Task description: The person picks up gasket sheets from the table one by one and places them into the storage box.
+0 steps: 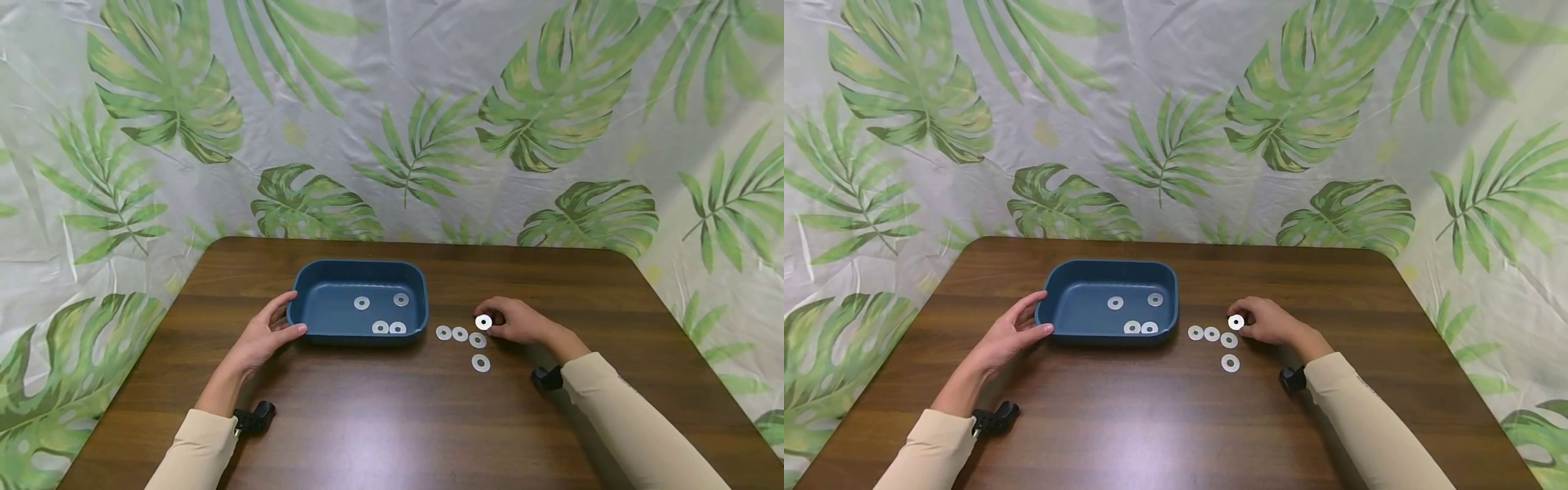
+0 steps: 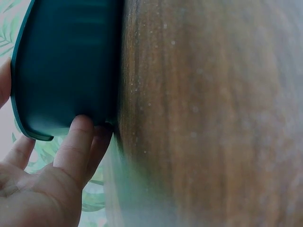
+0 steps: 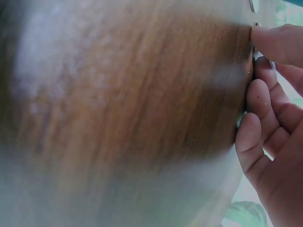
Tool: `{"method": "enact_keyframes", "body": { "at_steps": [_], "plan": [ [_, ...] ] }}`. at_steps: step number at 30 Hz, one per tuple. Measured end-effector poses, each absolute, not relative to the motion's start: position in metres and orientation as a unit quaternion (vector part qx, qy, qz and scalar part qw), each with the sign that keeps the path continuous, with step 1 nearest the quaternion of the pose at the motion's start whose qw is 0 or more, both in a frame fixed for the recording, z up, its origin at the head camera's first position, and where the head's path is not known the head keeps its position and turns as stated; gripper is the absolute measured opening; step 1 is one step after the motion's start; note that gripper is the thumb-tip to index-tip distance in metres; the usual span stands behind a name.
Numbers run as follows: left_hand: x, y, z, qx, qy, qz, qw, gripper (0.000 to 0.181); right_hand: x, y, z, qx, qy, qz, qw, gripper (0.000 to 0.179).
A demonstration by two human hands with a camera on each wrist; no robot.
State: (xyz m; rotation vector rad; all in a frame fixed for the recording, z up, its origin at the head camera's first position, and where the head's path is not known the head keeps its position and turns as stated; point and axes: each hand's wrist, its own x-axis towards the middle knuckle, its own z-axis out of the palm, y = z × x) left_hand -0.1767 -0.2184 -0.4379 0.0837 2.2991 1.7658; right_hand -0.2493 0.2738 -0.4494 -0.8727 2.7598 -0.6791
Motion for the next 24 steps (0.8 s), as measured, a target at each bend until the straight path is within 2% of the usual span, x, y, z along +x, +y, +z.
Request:
{"method": "enact_keyframes", "body": {
  "at_steps": [9, 24],
  "plan": [
    [-0.177, -0.219, -0.438, 0.028, 0.786, 0.606, 0.119, 0.076, -0.25, 0.275, -0.447, -0.282, 0.926, -0.235, 0.087, 0.029],
    [-0.177, -0.22, -0.439, 0.03, 0.787, 0.604, 0.12, 0.076, -0.26, 0.258, -0.408, -0.276, 0.912, -0.295, 0.074, 0.035]
  ]
}}
